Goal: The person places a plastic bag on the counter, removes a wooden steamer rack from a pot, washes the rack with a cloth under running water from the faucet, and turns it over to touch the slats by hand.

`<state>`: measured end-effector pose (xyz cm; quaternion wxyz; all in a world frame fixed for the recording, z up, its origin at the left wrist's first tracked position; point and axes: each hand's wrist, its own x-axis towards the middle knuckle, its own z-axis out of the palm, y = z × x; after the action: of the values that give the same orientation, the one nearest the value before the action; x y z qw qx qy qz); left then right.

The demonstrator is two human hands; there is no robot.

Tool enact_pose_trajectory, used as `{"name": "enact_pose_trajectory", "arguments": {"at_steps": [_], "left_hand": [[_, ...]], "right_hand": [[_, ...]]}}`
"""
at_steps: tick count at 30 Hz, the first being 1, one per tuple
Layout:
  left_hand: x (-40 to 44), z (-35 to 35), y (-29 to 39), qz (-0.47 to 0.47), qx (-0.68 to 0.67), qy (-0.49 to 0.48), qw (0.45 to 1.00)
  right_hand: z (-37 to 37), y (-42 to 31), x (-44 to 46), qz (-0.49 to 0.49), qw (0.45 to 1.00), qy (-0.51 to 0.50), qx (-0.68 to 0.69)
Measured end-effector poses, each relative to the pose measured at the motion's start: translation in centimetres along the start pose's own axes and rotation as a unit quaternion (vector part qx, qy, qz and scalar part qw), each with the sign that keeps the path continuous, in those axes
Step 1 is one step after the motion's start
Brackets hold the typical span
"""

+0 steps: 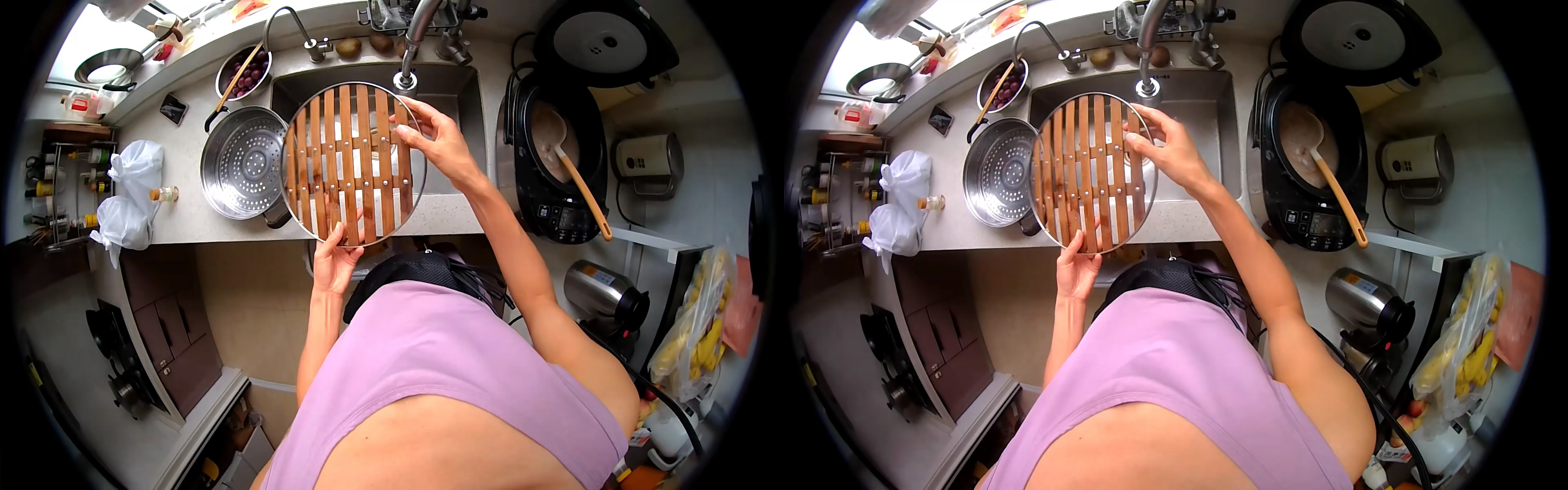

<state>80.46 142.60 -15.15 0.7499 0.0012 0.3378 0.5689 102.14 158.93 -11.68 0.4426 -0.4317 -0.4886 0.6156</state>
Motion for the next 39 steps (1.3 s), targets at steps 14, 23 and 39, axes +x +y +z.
{"name": "enact_pose_trajectory", "arguments": {"at_steps": [14, 23, 39], "left_hand": [[1.8, 0.9, -2.1, -0.074, -0.043, 0.012, 0.996], [0.2, 3.3, -0.1, 0.033, 0.154, 0.015, 0.987], [0.3, -0.1, -0.6, -0.034, -0.065, -0.058, 0.996]], "right_hand": [[-2.7, 1.3, -0.5, -0.161, 0.819, -0.112, -0.539], [-2.3, 1.3, 0.1, 0.023, 0.985, 0.082, -0.149], [0.4, -0.7, -2.0, 0.006, 0.959, -0.061, 0.278]]}}
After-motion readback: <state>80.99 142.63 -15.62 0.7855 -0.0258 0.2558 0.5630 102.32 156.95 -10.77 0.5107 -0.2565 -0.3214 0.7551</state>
